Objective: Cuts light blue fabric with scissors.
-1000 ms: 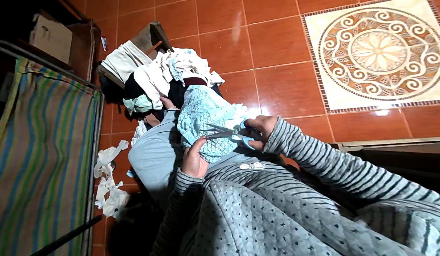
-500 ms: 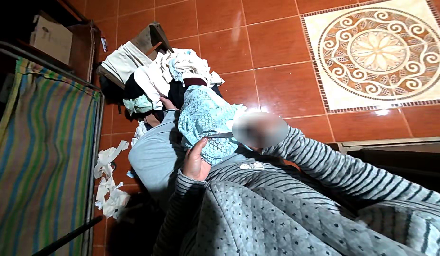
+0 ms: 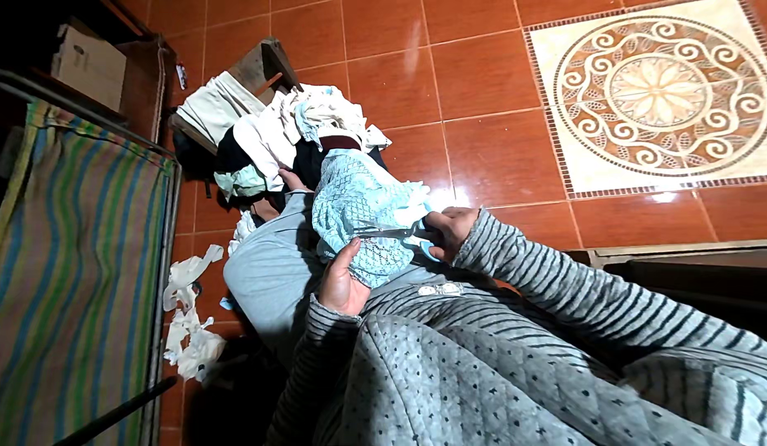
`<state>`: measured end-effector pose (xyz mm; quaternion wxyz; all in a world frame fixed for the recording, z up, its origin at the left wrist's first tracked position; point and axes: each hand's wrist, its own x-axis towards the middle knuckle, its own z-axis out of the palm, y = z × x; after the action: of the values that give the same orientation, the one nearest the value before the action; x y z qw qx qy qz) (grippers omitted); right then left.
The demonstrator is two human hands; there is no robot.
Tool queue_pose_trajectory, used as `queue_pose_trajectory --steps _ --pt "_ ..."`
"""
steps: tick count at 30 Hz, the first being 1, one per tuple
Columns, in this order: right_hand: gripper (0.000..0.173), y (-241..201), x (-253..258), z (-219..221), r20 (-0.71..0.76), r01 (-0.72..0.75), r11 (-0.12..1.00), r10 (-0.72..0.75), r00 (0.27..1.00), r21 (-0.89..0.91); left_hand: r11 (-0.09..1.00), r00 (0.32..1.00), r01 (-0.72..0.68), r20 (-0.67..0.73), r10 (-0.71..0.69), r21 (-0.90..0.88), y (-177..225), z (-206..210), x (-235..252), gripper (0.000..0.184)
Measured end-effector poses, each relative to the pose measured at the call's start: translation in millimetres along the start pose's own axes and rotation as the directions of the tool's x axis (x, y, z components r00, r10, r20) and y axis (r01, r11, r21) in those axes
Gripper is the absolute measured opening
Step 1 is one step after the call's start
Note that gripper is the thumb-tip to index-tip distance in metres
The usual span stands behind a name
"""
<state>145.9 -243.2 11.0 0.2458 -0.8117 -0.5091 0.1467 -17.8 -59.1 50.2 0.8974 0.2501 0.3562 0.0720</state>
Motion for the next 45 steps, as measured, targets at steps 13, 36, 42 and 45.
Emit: queue_pose_trajectory --steps 13,36,42,45 --pt "0.047 -0.3 -0.7 2.2 -0.051 0.009 1.0 -0.009 0.999 -0.01 0.999 0.999 -0.037 -0.033 0.038 0.016 -0.6 0.5 -0.4 0.028" --pt "0.034 -18.0 0.9 -6.6 0.198 -0.248 0.936 0.201 0.959 0.252 0.999 0.999 -0.04 0.022 0.04 0.0 2.2 0.4 -1.7 0.031" --pt "0.047 -9.5 -1.3 9.7 -0.095 -0.149 0.88 0.214 0.972 0.451 0.996 0.996 -0.086 0.028 0.086 -0.006 23.8 4.7 2.0 0.036" --pt "0.049 -10.1 5.3 7.7 -0.18 -0.092 0.87 0.202 0.963 0.484 0.998 0.998 -0.056 0.027 0.055 0.024 19.1 4.9 2.8 0.028"
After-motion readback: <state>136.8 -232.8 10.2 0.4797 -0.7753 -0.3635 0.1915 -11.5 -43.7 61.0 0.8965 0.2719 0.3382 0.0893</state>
